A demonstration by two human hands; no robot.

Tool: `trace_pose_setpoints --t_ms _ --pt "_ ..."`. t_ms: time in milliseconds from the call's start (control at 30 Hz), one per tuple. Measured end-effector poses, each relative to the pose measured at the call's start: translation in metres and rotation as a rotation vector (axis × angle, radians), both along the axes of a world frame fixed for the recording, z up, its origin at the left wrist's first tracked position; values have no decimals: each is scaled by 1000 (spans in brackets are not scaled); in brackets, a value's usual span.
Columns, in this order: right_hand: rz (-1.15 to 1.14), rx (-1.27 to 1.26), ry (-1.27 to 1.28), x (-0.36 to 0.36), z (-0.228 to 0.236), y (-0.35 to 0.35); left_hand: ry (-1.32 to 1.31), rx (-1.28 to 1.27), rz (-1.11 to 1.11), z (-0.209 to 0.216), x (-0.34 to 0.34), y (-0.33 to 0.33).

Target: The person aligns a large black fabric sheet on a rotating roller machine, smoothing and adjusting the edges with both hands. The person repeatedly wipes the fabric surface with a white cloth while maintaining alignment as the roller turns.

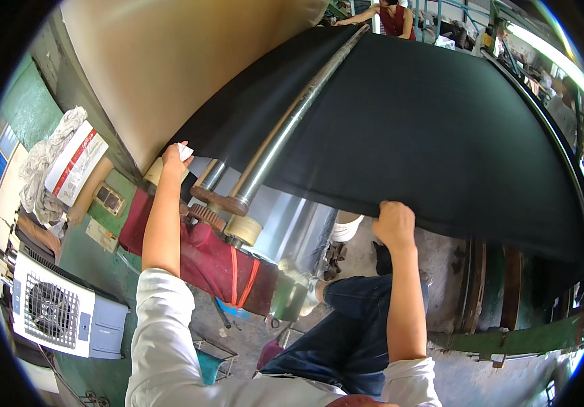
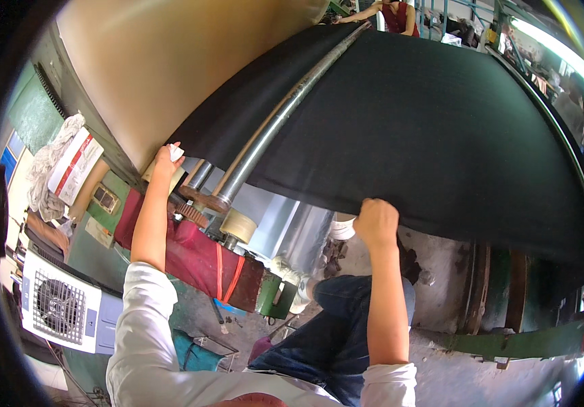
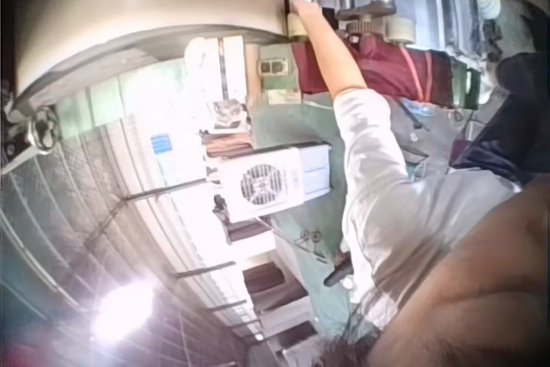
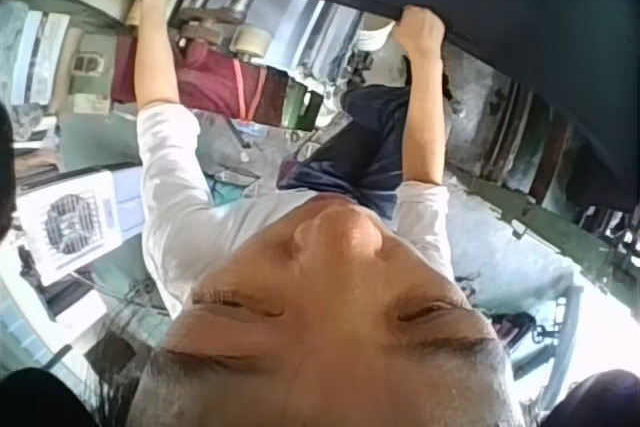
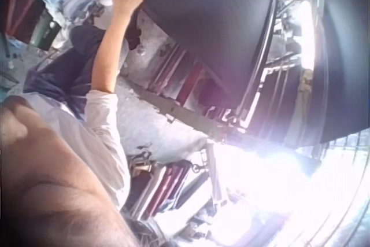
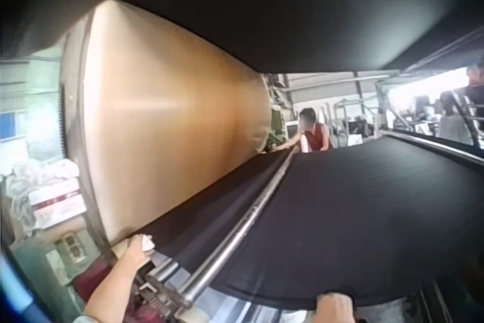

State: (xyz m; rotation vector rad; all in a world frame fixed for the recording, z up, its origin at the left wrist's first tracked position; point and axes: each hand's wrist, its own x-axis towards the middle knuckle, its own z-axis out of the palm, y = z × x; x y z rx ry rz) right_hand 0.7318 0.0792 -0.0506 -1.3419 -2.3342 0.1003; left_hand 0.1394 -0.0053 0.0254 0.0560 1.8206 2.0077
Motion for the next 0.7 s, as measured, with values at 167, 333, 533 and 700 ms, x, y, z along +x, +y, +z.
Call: trace_pose_setpoints --t_ms 167,333,533,700 --pt "243 62 97 -25 0 -19 30 -68 -380 -7 0 3" --pt "411 133 265 -28 20 -25 17 -24 -4 1 -11 -7" --pt "-283 322 372 29 31 5 26 -83 -538 5 34 8" --pt "-53 2 43 19 5 6 42 19 -63 11 9 -3"
